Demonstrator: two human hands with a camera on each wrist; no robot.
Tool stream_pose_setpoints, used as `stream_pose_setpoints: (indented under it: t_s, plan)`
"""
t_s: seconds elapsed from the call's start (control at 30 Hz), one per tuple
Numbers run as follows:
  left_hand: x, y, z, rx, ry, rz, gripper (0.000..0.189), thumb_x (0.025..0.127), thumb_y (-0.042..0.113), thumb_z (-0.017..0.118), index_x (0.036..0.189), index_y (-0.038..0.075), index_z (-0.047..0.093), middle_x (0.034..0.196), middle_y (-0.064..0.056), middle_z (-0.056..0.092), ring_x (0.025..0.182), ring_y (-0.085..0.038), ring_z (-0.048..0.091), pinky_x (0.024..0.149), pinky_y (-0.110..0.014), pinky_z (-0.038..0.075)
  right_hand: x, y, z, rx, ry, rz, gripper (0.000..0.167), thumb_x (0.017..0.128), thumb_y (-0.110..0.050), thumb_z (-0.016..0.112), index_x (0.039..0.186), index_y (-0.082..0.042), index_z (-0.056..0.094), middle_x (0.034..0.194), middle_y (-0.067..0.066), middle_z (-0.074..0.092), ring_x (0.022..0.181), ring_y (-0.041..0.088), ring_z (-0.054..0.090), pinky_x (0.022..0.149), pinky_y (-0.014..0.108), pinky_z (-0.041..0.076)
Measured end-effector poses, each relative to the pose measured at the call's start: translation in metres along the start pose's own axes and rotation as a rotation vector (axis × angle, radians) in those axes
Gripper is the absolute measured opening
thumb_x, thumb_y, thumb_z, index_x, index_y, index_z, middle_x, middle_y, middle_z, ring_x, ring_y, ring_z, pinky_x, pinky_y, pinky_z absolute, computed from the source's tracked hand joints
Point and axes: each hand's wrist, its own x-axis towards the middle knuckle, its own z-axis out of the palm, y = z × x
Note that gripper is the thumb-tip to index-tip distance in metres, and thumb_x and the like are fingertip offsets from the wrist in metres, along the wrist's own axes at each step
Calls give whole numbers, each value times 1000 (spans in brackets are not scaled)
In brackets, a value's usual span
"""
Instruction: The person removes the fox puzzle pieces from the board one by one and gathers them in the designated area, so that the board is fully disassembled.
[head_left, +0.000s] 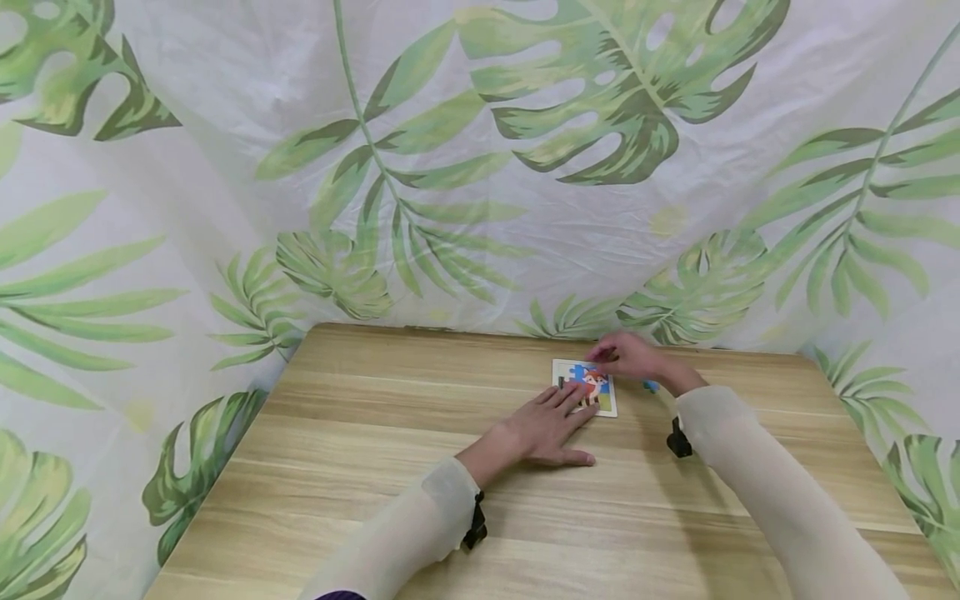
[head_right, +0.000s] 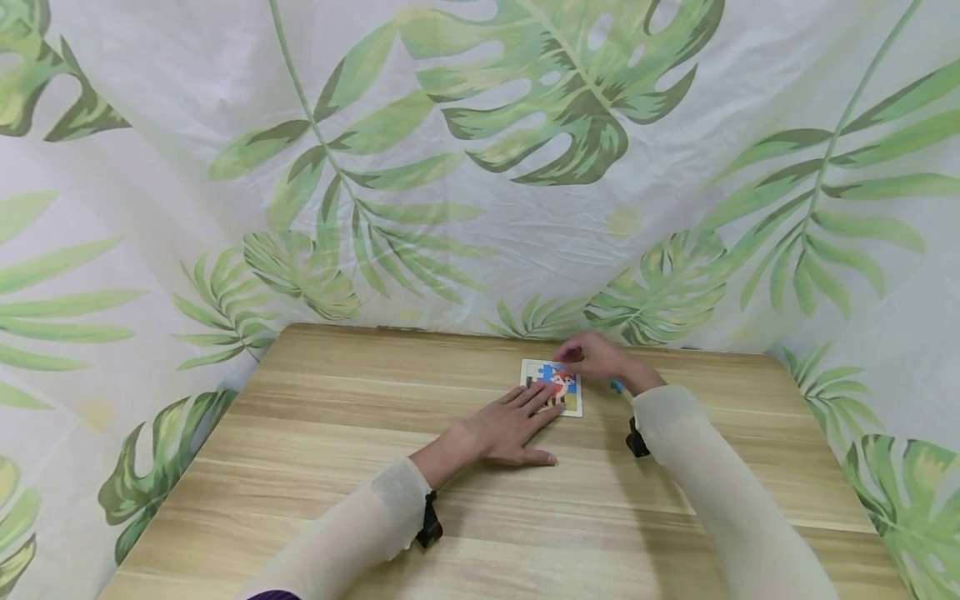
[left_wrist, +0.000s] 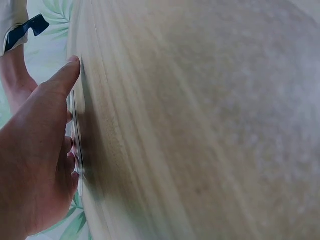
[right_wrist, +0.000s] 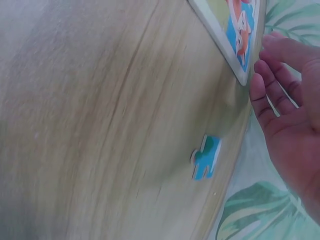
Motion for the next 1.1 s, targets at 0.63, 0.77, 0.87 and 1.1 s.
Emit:
stream_pose_setpoints:
  t_s: [0.63, 0.77, 0.87, 1.1]
  plan:
    - [3, 4, -1, -5, -9, -6, 95, 99, 85, 28, 172, 25, 18, 179, -7, 7, 165, -27, 7, 132, -42, 17, 17, -3, 10, 68, -47, 8, 22, 95, 4, 74, 117, 8, 75, 108, 20, 74, 96, 29, 72, 83, 34, 60]
    - [3, 4, -1, -7, -16, -10, 95, 99, 84, 30, 172, 25, 18, 179, -8, 7, 165, -27, 6, 132, -43, 17, 19, -4, 10, 42, -61, -37, 22, 94, 6, 74, 116, 8, 75, 108, 22, 72, 95, 31, 70, 82, 34, 58]
    - [2, 4, -2, -3, -20, -14, 95, 99, 84, 31, 172, 25, 18, 179, -8, 8, 165, -27, 6, 132, -43, 17, 20, -4, 11, 14, -72, -64, 22, 95, 8, 73, 117, 8, 76, 108, 23, 71, 96, 31, 67, 82, 34, 56]
    - [3, 4, -1, -5, -27, -17, 95, 99, 84, 31, 172, 25, 17, 179, -8, 7, 165, -27, 5, 132, -42, 16, 22, -5, 11, -12, -102, -86, 24, 95, 10, 70, 117, 7, 76, 109, 23, 67, 96, 32, 60, 84, 47, 54]
